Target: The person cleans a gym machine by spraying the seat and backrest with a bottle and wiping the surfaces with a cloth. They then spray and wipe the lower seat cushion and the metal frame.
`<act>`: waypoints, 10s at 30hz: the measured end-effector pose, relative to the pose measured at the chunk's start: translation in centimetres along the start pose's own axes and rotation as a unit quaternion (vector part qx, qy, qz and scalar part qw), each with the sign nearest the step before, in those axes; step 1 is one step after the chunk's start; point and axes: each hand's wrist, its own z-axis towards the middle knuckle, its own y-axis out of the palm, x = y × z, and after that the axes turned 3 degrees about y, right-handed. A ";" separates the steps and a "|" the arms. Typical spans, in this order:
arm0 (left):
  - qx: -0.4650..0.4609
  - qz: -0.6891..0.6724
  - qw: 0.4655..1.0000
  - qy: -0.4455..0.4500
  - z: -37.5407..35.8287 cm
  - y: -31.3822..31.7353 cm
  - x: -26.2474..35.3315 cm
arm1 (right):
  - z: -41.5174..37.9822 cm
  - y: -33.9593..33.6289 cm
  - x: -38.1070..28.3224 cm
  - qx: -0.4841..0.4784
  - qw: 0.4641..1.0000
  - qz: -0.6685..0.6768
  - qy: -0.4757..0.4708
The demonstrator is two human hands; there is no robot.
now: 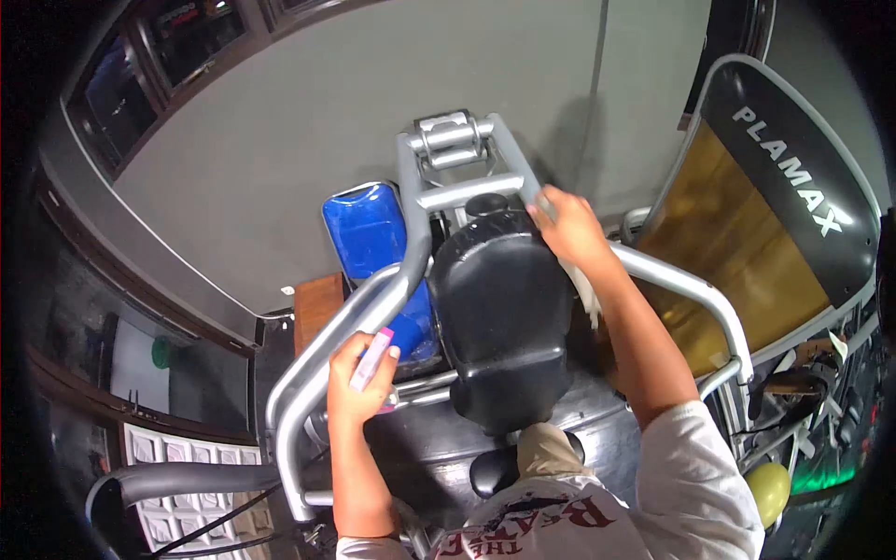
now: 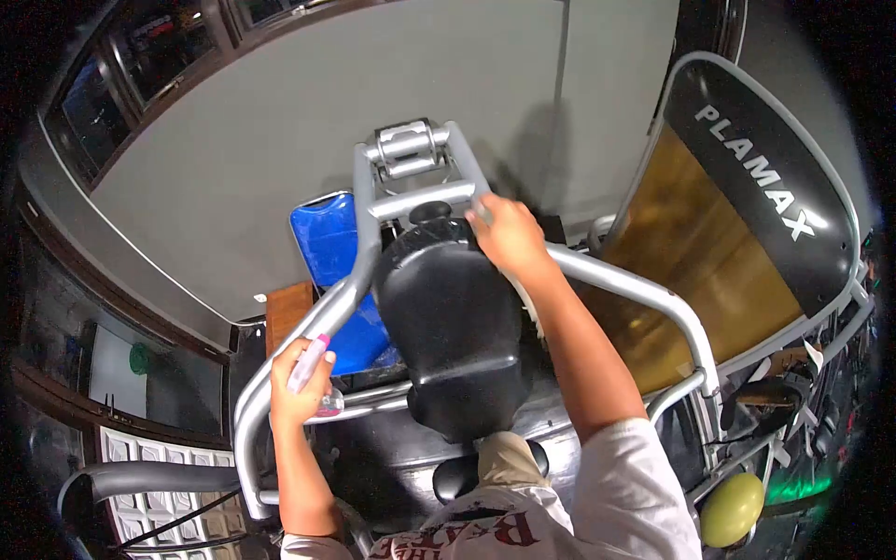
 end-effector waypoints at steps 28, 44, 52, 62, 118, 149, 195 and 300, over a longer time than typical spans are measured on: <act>-0.021 -0.046 0.997 -0.062 -0.2 2.4 -0.4 | -3.2 0.2 5.4 0.048 0.981 0.169 0.078; -0.015 -0.087 0.992 -0.092 -0.4 5.8 0.4 | -3.7 2.8 9.0 0.069 0.942 0.308 0.110; -0.026 -0.071 0.994 -0.080 -0.4 7.0 0.4 | -11.0 3.5 9.8 0.076 0.905 0.391 0.151; -0.032 -0.061 0.995 -0.079 -0.9 7.6 -0.5 | -11.0 5.5 11.2 0.063 0.878 0.410 0.239; -0.067 -0.106 0.990 -0.067 -0.8 8.1 -0.3 | -17.2 9.9 13.0 0.118 0.877 0.359 0.297; -0.068 -0.092 0.991 -0.075 -1.1 7.7 0.8 | -10.0 8.2 12.9 0.105 0.893 0.383 0.211; -0.058 -0.111 0.991 -0.049 -0.7 5.8 1.7 | -11.3 7.4 11.9 0.088 0.889 0.412 0.178; 0.062 -0.012 0.992 0.107 0.4 -1.4 0.5 | -1.7 1.3 -8.6 -0.057 0.962 -0.163 -0.214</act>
